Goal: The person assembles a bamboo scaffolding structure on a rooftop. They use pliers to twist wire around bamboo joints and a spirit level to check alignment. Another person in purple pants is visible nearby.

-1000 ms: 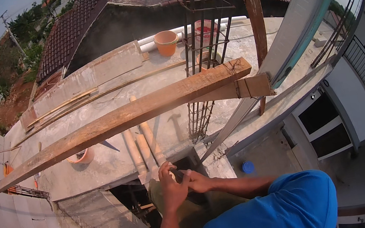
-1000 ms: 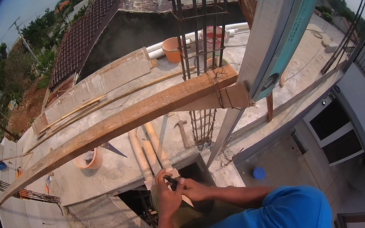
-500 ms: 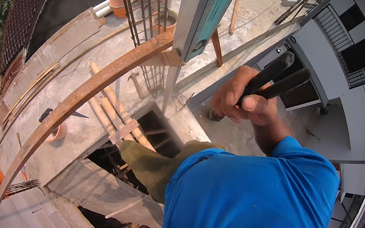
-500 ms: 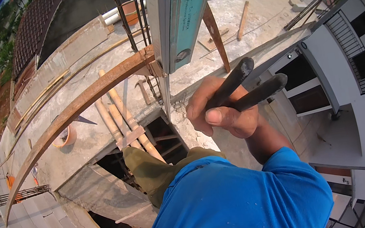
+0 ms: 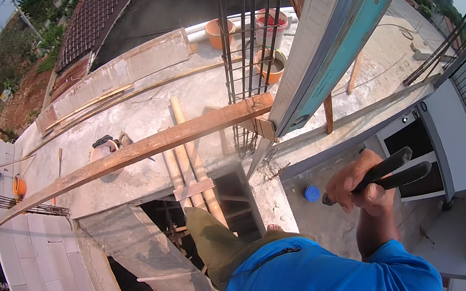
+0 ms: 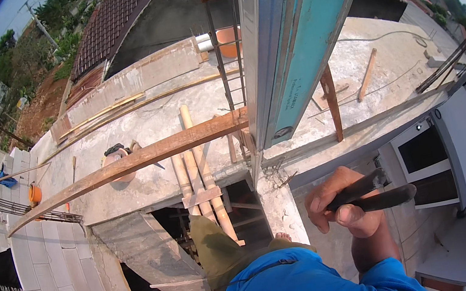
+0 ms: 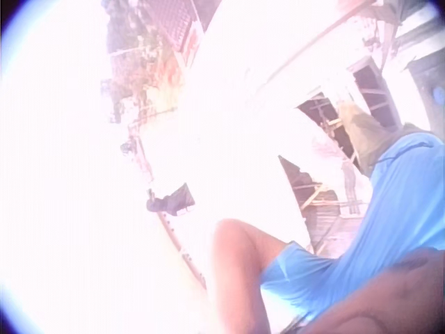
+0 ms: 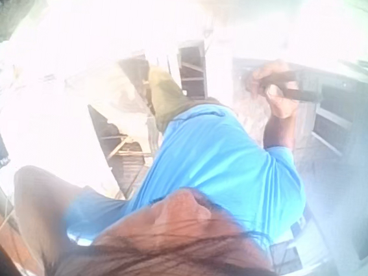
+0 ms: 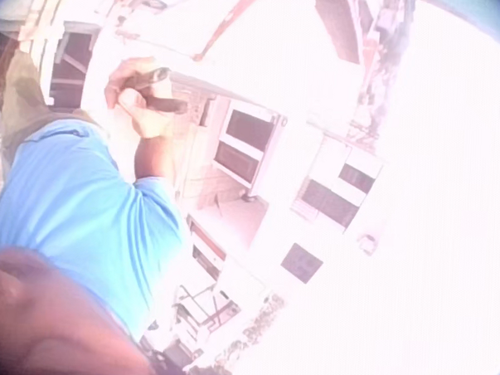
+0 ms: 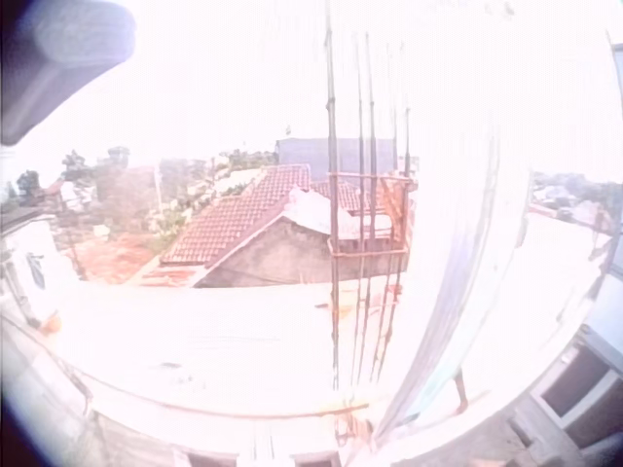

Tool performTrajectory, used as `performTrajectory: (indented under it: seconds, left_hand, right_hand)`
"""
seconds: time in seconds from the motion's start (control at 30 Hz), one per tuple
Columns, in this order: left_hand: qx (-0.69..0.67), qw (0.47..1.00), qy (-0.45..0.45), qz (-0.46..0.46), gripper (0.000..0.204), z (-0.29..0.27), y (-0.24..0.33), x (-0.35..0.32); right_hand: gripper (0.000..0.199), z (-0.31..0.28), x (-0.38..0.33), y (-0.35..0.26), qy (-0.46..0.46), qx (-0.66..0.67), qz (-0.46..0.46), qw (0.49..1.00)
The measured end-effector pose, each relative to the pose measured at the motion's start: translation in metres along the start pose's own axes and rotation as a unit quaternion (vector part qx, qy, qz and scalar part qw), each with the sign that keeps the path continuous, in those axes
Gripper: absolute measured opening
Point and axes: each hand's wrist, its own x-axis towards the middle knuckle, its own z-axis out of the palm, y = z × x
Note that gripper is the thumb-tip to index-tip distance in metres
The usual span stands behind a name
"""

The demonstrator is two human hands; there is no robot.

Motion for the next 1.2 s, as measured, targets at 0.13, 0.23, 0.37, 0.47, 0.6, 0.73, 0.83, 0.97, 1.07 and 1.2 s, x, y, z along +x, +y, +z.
performTrajectory:
  seconds: [0.13,0.23,0.37,0.47,0.6,0.73,0.83,0.97,1.07,1.2]
  left_hand:
    - [0.003,0.998,0.049,0.043,0.059,0.005,0.009,0.005]
    - [0.008,0.998,0.037,0.056,0.060,-0.005,0.009,0.027]
    - [0.012,0.993,0.057,0.102,0.062,-0.017,0.010,0.040]
    - [0.178,0.914,-0.313,-0.188,0.089,-0.114,-0.010,0.011]
    - [0.266,0.682,-0.618,-0.287,0.092,-0.132,-0.119,-0.059]
    - [0.230,0.551,-0.756,-0.267,0.096,-0.129,-0.189,-0.068]
    - [0.162,0.522,-0.793,-0.270,0.091,-0.124,-0.219,-0.058]
    - [0.075,0.489,-0.809,-0.318,0.091,-0.132,-0.256,-0.057]
    - [0.031,0.447,-0.811,-0.377,0.093,-0.136,-0.273,-0.064]
    - [-0.008,0.404,-0.818,-0.409,0.091,-0.135,-0.281,-0.068]
  right_hand:
    - [0.029,0.010,0.011,0.045,-0.089,-0.070,0.172,0.979]
    - [0.027,0.015,0.007,0.084,-0.117,-0.127,0.263,0.949]
    - [0.028,0.036,0.020,0.110,-0.097,-0.101,0.267,0.953]
    - [0.030,0.064,0.064,0.129,-0.149,-0.037,0.263,0.953]
    - [0.038,0.068,0.099,0.144,-0.125,-0.037,0.217,0.967]
    - [0.044,0.090,0.144,0.154,-0.098,0.010,0.247,0.964]
    - [0.042,0.108,0.173,0.137,-0.081,-0.022,0.255,0.963]
    - [0.041,0.132,0.197,0.126,-0.008,-0.064,0.283,0.957]
    - [0.042,0.140,0.206,0.131,0.054,-0.075,0.285,0.954]
    - [0.036,0.143,0.219,0.130,0.093,-0.101,0.316,0.939]
